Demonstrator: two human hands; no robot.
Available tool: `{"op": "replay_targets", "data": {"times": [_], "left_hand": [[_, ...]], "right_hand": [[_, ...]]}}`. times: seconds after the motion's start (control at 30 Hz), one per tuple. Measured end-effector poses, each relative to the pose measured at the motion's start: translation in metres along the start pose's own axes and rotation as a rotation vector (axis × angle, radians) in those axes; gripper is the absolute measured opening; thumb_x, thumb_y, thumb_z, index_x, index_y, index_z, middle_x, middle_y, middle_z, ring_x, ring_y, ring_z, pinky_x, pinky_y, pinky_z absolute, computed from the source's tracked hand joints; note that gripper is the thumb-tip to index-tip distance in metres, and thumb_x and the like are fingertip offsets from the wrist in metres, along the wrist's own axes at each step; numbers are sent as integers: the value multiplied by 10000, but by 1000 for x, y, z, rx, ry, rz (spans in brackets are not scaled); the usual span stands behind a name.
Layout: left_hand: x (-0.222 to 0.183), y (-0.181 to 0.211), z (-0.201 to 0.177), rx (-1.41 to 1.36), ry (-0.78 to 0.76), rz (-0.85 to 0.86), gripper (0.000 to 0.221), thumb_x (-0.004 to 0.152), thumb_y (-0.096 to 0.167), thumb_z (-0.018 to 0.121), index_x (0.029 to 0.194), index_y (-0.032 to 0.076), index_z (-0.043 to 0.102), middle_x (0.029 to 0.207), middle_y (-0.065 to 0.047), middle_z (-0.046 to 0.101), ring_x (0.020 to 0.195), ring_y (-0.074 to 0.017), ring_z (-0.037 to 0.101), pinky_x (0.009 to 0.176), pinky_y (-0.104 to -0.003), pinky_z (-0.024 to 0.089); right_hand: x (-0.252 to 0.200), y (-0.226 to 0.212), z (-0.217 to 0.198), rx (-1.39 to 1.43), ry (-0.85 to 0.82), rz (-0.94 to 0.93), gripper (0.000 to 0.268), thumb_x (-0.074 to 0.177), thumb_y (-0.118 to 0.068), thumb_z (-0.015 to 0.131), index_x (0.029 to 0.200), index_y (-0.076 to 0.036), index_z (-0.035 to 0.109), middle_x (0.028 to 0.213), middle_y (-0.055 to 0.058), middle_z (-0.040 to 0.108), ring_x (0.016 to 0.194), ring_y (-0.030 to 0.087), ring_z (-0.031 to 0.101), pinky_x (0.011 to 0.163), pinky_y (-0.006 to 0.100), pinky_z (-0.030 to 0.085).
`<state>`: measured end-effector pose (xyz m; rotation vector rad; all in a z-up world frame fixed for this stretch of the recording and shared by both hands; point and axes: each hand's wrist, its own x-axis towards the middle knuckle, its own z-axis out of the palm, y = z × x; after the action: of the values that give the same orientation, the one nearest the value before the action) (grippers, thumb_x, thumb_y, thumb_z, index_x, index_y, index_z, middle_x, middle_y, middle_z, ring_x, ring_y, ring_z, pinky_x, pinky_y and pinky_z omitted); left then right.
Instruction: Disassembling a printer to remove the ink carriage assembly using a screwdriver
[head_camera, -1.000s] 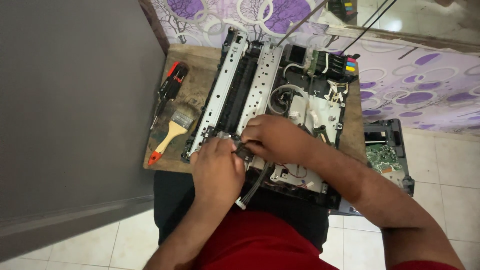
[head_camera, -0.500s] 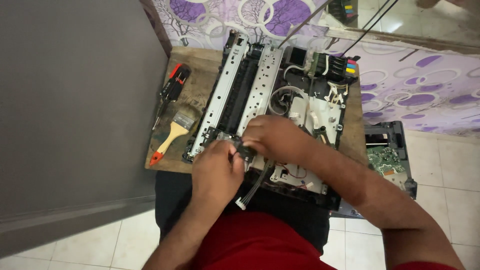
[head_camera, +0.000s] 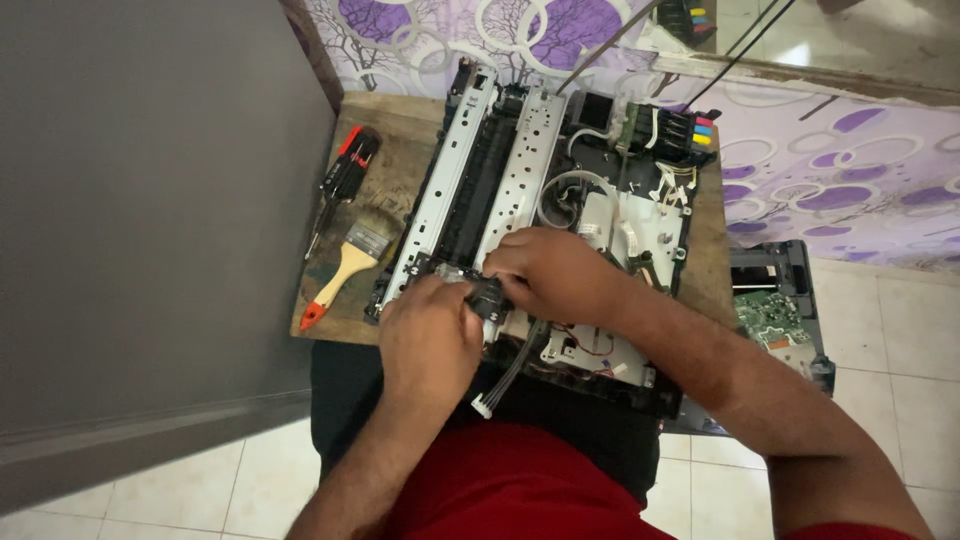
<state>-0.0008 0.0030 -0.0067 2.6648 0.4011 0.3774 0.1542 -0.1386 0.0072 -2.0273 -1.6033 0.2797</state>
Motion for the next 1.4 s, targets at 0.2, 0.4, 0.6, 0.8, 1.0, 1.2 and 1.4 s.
{"op": "replay_targets", "data": {"times": [0.2,0.4,0.6,0.8,1.0,1.2,1.4], "left_hand": [[-2,-6,4,53,165,18,115,774,196,698,884,203,729,817,-23,624,838,-298,676,720,-451,520],[0,1,-14,-58,-27,-87,133,744,227,723,840,154,667,833,-63,610,851,-385,670,726,-517,521],[-2,-6,-5,-42,-83,-59,253,773,408,787,766,186,666,748,-50,634,794,-367,703,724,-495,535],[-5,-1,-17,-1,-134,-122,176,868,337,661,804,173,672,739,-104,666,797,-396,711,725,-510,541],[-6,4,-26,39,-233,-156,145,882,301,610,889,179,688,782,-119,717,805,-406,728,736,-523,541],[-5,7,-40,-160,-300,-168,171,865,335,687,839,166,680,722,-119,708,799,-420,725,696,-492,551],[-8,18,-77,-402,-531,-97,89,899,268,760,910,186,728,748,-14,702,625,-160,598,569,-334,435]], "right_hand": [[-2,7,8,90,99,178,116,908,-122,644,1001,-165,699,876,68,723,904,357,715,816,486,567],[3,-2,-3,188,81,243,66,906,-83,614,942,-113,662,779,147,675,809,430,681,739,525,554],[5,-11,-7,165,99,343,54,895,-100,632,842,-110,629,716,118,658,733,369,686,675,473,545],[5,-4,-3,183,112,362,43,894,-75,620,852,-66,617,714,190,646,722,433,660,652,500,536],[4,-8,-4,161,115,401,70,860,-105,667,818,-86,615,675,150,635,689,382,664,622,460,532],[5,-6,-2,247,171,375,128,923,-143,653,811,-86,630,671,149,655,667,346,679,618,437,543],[14,-17,-19,129,62,622,109,967,-231,690,931,-130,713,713,28,713,591,169,619,523,357,457]]}}
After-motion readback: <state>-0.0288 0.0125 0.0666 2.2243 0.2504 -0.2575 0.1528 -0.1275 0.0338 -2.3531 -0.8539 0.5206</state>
